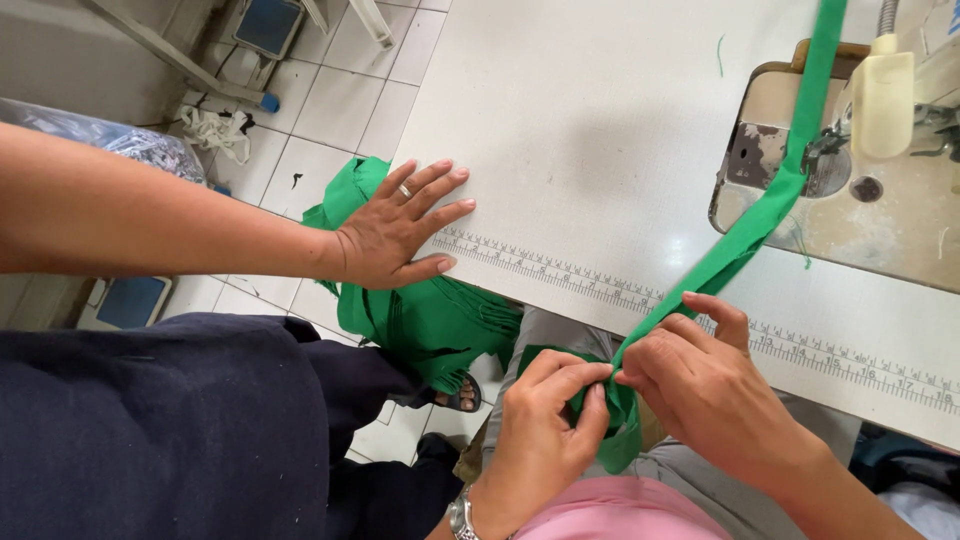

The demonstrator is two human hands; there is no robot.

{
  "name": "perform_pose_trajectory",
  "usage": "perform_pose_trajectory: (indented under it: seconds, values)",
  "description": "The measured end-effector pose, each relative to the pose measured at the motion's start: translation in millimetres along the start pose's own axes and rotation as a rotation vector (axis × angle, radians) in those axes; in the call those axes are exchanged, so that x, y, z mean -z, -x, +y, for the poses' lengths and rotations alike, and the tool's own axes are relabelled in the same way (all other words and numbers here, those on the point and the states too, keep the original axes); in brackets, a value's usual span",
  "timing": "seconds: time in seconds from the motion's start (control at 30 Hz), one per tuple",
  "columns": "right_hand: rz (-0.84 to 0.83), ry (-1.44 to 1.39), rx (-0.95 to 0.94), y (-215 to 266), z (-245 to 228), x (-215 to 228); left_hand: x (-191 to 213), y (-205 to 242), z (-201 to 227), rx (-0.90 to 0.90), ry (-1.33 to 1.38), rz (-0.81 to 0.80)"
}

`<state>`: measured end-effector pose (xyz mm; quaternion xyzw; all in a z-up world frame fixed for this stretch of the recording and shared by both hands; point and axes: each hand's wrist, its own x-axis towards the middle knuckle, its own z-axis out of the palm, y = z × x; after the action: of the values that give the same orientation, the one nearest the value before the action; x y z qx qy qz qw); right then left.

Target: Folding and sewing long strips of green fabric using an industrial sewing machine

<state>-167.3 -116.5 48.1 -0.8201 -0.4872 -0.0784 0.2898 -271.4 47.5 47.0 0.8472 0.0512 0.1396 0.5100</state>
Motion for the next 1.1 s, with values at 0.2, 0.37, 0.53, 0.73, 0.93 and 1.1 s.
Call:
perform_pose_trajectory:
  seconds: [0.2, 0.37, 0.53, 0.73, 0.93, 1.1]
  values:
    - [-0.011, 0.007, 0.040, 1.1, 0.5, 2.9, -6.5, 1.9, -2.6, -0.051, -0.029, 0.054]
    - [0.009, 0.003, 0.047, 0.1, 0.9, 1.9, -9.4, 0.6, -3.9, -0.151, -0.155, 0.016]
    - [0.033, -0.132, 0.034, 0.8, 15.2, 7.0, 4.4, -11.9, 11.1, -0.351, -0.329, 0.002]
    - [0.195, -0.307, -0.058, 8.7, 72.4, 27.4, 5.8, -22.3, 24.0, -0.492, -0.267, 0.096]
    - [0.284, -0.056, 0.030, 1.4, 78.0, 48.1, -2.4, -28.2, 22.5, -0.440, -0.226, 0.156]
    - [0.264, -0.052, 0.183, -4.9, 61.3, 49.0, -4.6, -27.0, 19.4, -0.379, -0.169, 0.165]
